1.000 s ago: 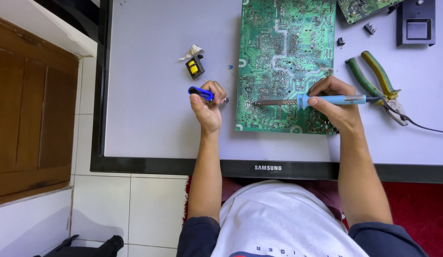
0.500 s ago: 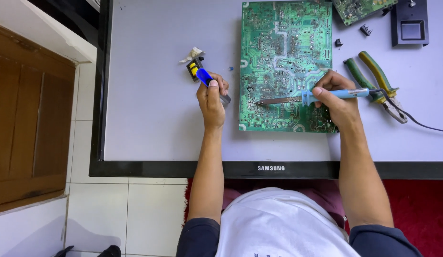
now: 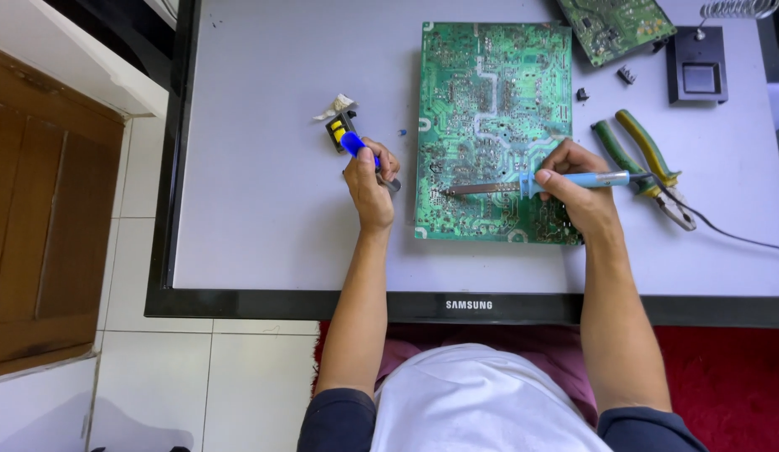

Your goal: Using a soldering iron and a desoldering pump to remove solder from components on a printed circuit board.

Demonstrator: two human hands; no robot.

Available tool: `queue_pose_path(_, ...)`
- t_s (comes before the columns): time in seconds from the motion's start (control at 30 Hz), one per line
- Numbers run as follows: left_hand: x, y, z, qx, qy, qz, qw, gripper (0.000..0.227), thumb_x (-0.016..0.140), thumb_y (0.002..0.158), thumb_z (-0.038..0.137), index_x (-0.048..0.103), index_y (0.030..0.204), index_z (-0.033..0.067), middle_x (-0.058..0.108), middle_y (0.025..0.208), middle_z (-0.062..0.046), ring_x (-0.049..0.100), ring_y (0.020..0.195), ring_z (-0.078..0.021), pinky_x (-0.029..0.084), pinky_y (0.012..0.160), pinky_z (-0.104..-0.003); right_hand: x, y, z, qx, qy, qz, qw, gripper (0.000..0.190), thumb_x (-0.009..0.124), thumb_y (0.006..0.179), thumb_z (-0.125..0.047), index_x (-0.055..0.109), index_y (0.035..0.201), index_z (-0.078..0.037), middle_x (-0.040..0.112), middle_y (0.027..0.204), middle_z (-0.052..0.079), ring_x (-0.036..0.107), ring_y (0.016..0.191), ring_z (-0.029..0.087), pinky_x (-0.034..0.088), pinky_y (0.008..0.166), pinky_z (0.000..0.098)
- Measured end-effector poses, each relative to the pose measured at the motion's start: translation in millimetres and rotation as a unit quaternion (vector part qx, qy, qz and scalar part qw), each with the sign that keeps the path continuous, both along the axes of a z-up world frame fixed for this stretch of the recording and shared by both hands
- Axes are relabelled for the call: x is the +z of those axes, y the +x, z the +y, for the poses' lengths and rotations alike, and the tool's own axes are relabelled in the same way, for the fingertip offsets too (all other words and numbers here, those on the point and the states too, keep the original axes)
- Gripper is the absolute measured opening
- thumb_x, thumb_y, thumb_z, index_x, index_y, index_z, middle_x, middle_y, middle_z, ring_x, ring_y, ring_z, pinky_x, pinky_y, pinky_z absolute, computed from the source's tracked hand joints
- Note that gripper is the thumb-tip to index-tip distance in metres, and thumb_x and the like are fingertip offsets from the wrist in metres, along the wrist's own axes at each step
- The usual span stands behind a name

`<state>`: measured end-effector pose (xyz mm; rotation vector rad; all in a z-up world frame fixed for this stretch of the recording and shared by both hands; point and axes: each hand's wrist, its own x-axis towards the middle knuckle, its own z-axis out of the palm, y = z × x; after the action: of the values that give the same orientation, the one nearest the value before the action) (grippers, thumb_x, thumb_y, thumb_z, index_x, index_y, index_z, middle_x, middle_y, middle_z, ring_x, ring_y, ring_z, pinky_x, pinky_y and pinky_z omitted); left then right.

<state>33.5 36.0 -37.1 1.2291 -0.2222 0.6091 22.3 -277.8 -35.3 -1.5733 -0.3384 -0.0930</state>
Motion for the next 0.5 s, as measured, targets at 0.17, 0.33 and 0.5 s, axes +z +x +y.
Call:
queue_pose_path(0.17,-0.8,-0.1,-0.3,0.005,-0.009,0.008,1.000,0.048,0.036,0.116,0.035,0.047,0.077,0.0100,0.039,0.057,-0.001,0.043,0.052,-0.0122,0.040,0.055,-0.023,5.4,-0.9,0.9,0.004,-0.007,-0.002,1.000,0.020,0.079,0.096,-0.015,0.067,0.090,0.000,0.062,0.062,0.013,0.055,0.059,0.013,0.041,0.063,0.0261)
queue_pose_path(0.33,-3.1,1.4,-0.1,0.000,0.007,0.005,1.000,0.047,0.036,0.116,0.033,0.048,0.077,0.0091,0.040,0.057,-0.003,0.044,0.052,-0.0137,0.041,0.057,-0.025,8.6,-0.6,1.9,0.009,0.009,0.006,1.000,0.019,0.079,0.095,-0.012,0.066,0.089,0.001,0.061,0.060,0.012,0.054,0.058,0.011,0.042,0.063,0.0241)
queue_pose_path(0.5,0.5,-0.7,0.0,0.008,0.014,0.010,1.000,0.046,0.036,0.116,0.034,0.048,0.079,0.0094,0.042,0.058,-0.003,0.047,0.055,-0.0141,0.043,0.059,-0.025,3.0,1.1,0.1,-0.002,0.019,0.003,1.000,0.019,0.079,0.093,-0.011,0.066,0.088,0.002,0.061,0.059,0.013,0.054,0.057,0.011,0.043,0.061,0.0239)
